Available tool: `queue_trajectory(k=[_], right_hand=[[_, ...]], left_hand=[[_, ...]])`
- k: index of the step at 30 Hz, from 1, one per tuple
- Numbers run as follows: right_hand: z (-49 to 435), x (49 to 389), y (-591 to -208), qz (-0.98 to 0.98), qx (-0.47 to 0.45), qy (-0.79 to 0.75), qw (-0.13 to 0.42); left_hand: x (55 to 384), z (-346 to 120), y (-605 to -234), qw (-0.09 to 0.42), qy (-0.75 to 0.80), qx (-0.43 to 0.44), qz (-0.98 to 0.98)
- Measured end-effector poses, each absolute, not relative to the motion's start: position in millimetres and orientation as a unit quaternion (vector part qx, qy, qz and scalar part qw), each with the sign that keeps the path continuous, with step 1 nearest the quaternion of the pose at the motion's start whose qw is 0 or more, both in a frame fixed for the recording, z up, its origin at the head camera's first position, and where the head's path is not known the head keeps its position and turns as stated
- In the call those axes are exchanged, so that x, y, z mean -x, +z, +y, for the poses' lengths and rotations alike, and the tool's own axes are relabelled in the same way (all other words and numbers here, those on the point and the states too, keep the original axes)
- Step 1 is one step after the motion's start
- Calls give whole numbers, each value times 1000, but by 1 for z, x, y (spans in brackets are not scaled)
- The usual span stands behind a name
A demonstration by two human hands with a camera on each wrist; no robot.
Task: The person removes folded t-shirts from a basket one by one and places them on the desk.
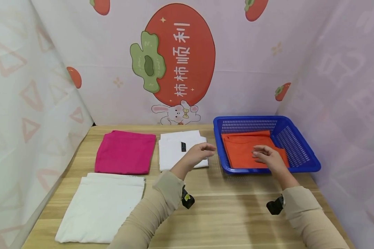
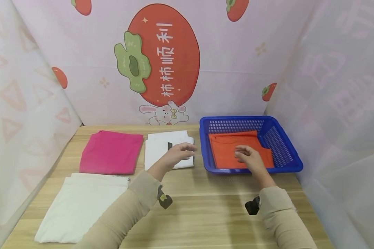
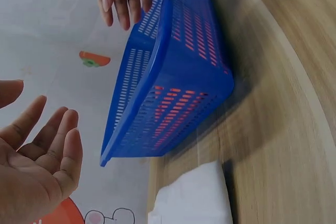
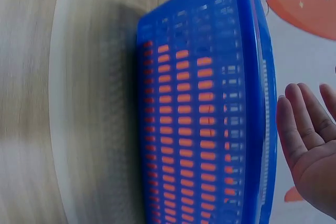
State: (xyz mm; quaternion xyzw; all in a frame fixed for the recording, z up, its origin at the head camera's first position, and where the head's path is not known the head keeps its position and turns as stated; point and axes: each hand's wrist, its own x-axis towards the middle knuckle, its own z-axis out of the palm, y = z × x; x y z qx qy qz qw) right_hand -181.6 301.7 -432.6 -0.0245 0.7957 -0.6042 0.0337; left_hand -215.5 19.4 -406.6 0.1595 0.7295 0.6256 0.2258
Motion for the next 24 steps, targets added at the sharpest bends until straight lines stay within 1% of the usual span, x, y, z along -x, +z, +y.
queue_trajectory(k=[3, 6, 7, 10, 12, 16, 19, 24], right_hand=[[322, 186, -442, 795, 14, -605, 39], [350, 196, -464, 785, 11, -619, 40], [356, 197, -468, 799, -1, -601, 42], [383, 209, -492, 798, -19, -601, 30], [393, 212, -499, 804, -39, -593, 18], [381, 202, -473, 842, -64, -536, 23], [365, 192, -448, 847, -70, -525, 32], [354, 189, -432, 856, -97, -506, 34]], left_hand=[[216, 34, -408, 255, 621, -164, 723], [217, 47, -409, 279, 614, -170, 718], [217, 51, -409, 284, 613, -169, 718], [220, 64, -409, 294, 613, -165, 714], [221, 72, -410, 301, 614, -162, 711], [224, 87, -413, 320, 635, -152, 686], [224, 94, -417, 332, 649, -144, 669], [223, 103, -424, 338, 646, -142, 670]])
